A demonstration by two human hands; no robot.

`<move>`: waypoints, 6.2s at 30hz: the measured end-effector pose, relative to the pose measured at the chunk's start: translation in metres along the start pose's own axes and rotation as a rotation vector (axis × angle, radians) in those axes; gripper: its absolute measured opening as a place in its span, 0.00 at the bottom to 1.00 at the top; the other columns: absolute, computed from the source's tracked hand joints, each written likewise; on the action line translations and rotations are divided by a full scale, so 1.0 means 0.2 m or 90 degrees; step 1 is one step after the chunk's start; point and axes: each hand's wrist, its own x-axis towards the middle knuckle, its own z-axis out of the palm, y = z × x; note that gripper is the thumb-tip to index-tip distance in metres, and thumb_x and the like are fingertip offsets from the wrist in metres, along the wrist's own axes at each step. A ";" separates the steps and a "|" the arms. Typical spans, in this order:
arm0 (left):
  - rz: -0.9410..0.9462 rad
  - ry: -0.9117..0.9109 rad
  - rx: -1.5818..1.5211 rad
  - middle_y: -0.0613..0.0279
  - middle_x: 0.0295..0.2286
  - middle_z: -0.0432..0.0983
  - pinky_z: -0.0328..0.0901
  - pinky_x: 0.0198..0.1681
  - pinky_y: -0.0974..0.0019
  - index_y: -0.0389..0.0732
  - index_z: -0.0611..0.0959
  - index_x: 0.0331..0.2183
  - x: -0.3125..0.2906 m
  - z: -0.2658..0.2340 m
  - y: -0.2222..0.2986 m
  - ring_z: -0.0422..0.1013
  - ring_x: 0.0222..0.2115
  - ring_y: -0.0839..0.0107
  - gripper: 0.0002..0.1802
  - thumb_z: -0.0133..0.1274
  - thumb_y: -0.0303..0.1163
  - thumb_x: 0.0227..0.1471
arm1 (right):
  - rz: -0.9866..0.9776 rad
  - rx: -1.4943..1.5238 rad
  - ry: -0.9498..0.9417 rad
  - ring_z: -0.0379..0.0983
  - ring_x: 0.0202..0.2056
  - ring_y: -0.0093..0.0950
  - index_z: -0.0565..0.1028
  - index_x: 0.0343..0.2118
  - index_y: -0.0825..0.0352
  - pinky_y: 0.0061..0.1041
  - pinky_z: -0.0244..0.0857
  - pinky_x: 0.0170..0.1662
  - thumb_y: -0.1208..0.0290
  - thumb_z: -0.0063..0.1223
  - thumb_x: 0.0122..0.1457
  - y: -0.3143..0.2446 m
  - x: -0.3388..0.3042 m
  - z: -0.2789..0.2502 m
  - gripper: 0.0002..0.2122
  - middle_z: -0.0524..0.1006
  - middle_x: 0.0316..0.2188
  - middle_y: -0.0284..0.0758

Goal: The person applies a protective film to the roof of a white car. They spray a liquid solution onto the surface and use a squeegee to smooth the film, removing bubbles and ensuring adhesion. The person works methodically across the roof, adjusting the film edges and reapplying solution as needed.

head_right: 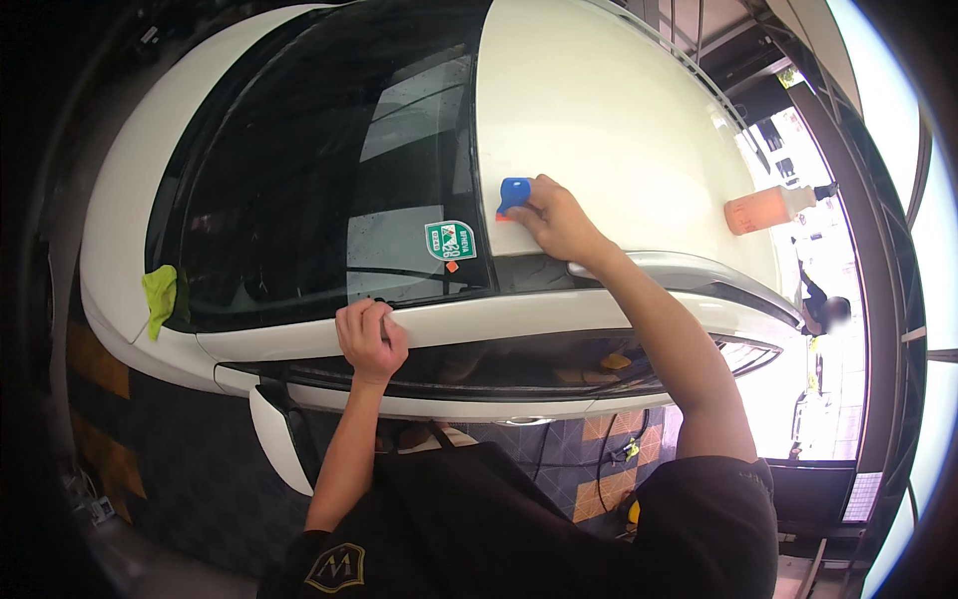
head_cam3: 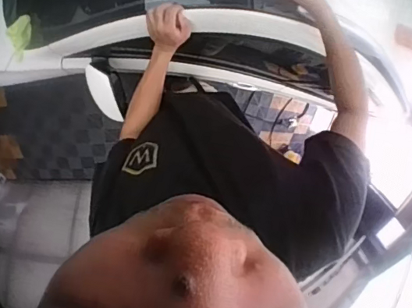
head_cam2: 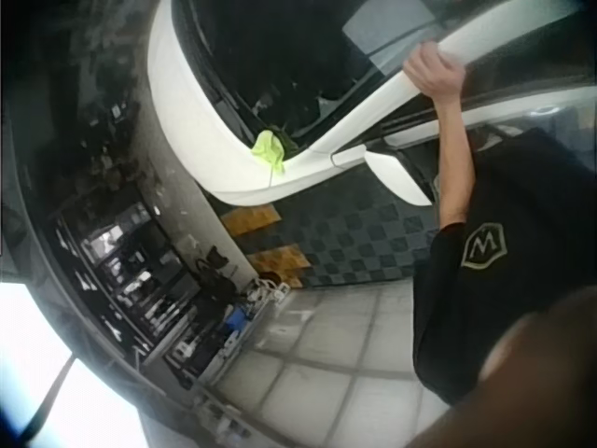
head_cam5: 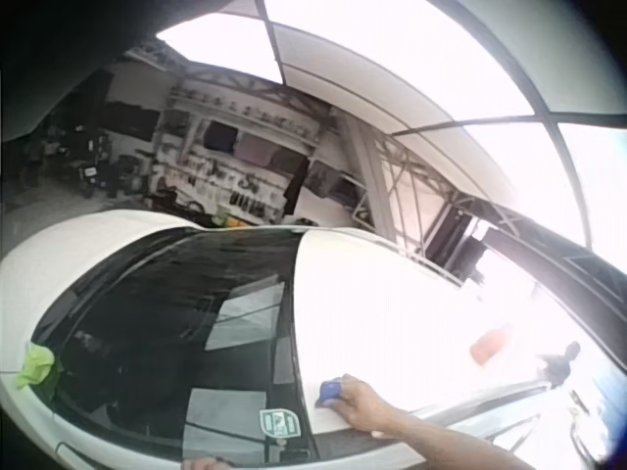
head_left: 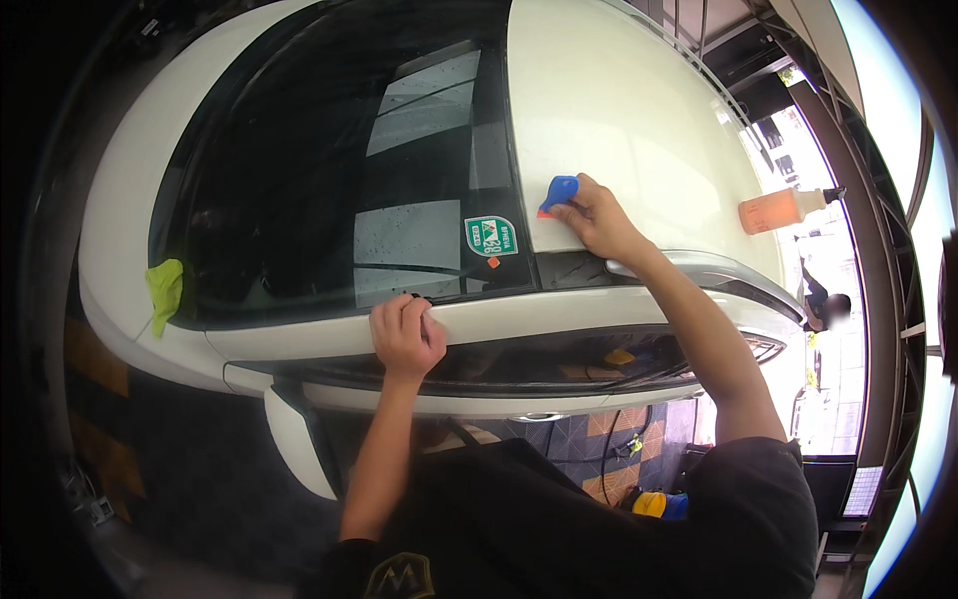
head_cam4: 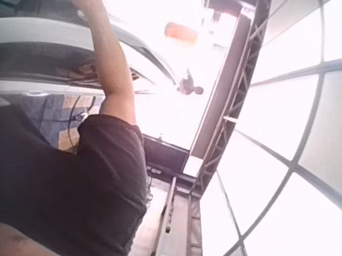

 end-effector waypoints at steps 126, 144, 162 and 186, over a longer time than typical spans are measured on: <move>-0.218 -0.591 -0.388 0.63 0.22 0.77 0.67 0.34 0.69 0.30 0.87 0.48 1.19 -0.59 1.41 0.72 0.24 0.75 0.25 0.53 0.26 0.48 | 0.005 -0.315 0.605 0.75 0.25 0.35 0.85 0.39 0.59 0.33 0.63 0.33 0.64 0.54 0.70 0.39 -0.80 -0.49 0.09 0.84 0.30 0.31; -0.365 -0.646 -0.138 0.56 0.28 0.82 0.71 0.35 0.64 0.32 0.85 0.31 1.03 -0.21 0.67 0.75 0.25 0.70 0.09 0.55 0.24 0.46 | 0.119 -0.350 0.584 0.75 0.26 0.38 0.86 0.40 0.58 0.34 0.65 0.36 0.62 0.53 0.71 0.37 -0.81 -0.47 0.11 0.84 0.27 0.35; -0.399 -0.693 -0.139 0.55 0.34 0.85 0.71 0.35 0.67 0.33 0.87 0.37 1.19 -0.45 0.69 0.75 0.26 0.71 0.19 0.49 0.21 0.41 | 0.157 -0.349 0.619 0.73 0.25 0.40 0.86 0.38 0.57 0.35 0.67 0.37 0.60 0.54 0.70 0.42 -0.80 -0.46 0.11 0.81 0.23 0.35; 0.295 -0.356 -0.584 0.60 0.18 0.79 0.71 0.22 0.64 0.35 0.87 0.27 2.20 0.81 2.18 0.75 0.16 0.68 0.07 0.54 0.20 0.44 | 0.030 -0.286 0.687 0.75 0.26 0.34 0.79 0.29 0.60 0.35 0.63 0.35 0.65 0.59 0.65 0.35 -0.76 -0.45 0.08 0.77 0.22 0.31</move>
